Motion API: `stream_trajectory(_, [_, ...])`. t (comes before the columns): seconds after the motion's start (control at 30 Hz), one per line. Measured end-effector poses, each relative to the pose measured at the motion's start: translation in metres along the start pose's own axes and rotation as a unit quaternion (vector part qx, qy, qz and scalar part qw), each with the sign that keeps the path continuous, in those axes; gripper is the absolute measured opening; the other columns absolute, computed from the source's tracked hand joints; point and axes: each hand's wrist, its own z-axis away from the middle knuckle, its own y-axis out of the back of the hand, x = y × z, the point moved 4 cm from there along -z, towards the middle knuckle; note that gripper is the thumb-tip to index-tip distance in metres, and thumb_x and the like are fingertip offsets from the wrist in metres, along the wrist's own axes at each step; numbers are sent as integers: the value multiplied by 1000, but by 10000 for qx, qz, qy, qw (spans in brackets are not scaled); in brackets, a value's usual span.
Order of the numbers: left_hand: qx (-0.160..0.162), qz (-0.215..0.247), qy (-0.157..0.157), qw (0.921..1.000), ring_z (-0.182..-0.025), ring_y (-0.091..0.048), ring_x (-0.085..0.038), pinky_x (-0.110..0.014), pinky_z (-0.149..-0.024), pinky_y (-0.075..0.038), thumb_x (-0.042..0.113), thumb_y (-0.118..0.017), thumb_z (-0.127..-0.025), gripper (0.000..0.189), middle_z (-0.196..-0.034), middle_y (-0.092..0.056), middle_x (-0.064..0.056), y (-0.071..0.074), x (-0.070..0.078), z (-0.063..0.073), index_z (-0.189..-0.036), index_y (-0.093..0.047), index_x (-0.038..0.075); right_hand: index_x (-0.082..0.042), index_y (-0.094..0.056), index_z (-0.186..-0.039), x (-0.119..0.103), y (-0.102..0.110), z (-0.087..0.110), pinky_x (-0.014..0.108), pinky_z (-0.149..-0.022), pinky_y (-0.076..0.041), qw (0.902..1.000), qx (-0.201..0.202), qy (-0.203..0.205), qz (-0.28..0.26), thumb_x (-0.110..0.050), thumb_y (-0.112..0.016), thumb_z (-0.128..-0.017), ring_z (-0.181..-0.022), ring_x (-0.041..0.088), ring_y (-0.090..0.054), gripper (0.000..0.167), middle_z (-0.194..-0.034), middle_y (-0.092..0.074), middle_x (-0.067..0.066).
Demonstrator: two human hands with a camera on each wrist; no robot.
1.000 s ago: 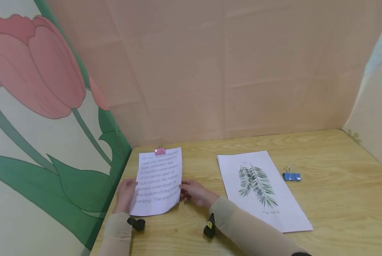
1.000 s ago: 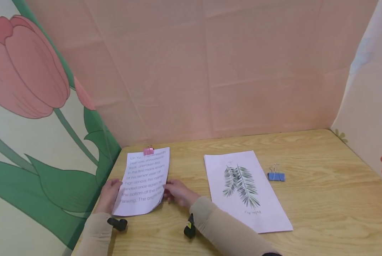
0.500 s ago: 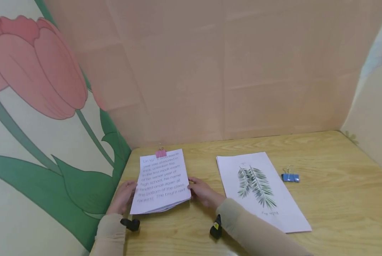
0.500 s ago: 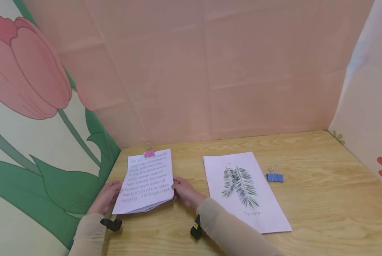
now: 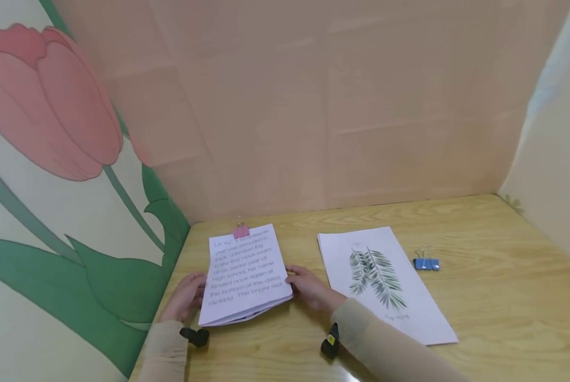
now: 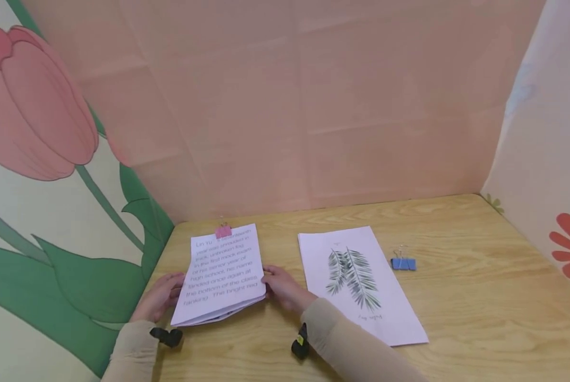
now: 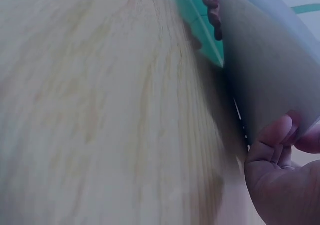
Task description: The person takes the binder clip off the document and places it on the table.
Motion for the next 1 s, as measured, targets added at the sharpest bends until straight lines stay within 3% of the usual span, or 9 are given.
stream_trajectory(0.5, [-206, 194, 33, 9996, -86, -64, -18, -33, -76, -53, 16, -44, -110, 45, -108, -67, -13, -15, -6, -12, -144, -41, -13, 11, -44, -148, -1, 17, 15, 37, -85, -52, 9992, 80, 109, 388, 3, -48, -99, -100, 23, -64, 49, -128, -64, 19])
stream_trajectory(0.7, [-439, 275, -44, 9986, -85, -65, -17, -32, -75, -54, 15, -43, -110, 45, -107, -68, -13, -22, -4, -25, -143, -42, -14, 8, -43, -150, -1, 21, 20, 35, -83, -53, 9991, 82, 85, 418, 2, -47, -100, -99, 22, -64, 51, -123, -67, 17])
stream_trajectory(1.0, [-702, 202, -9, 9973, -87, -66, -19, -32, -76, -55, 16, -43, -110, 43, -111, -69, -16, -32, 3, -41, -141, -46, -14, 9, -49, -144, 1, 27, 31, 34, -79, -53, 9959, 396, 208, 781, 0, -50, -97, -91, 21, -65, 48, -113, -69, 13])
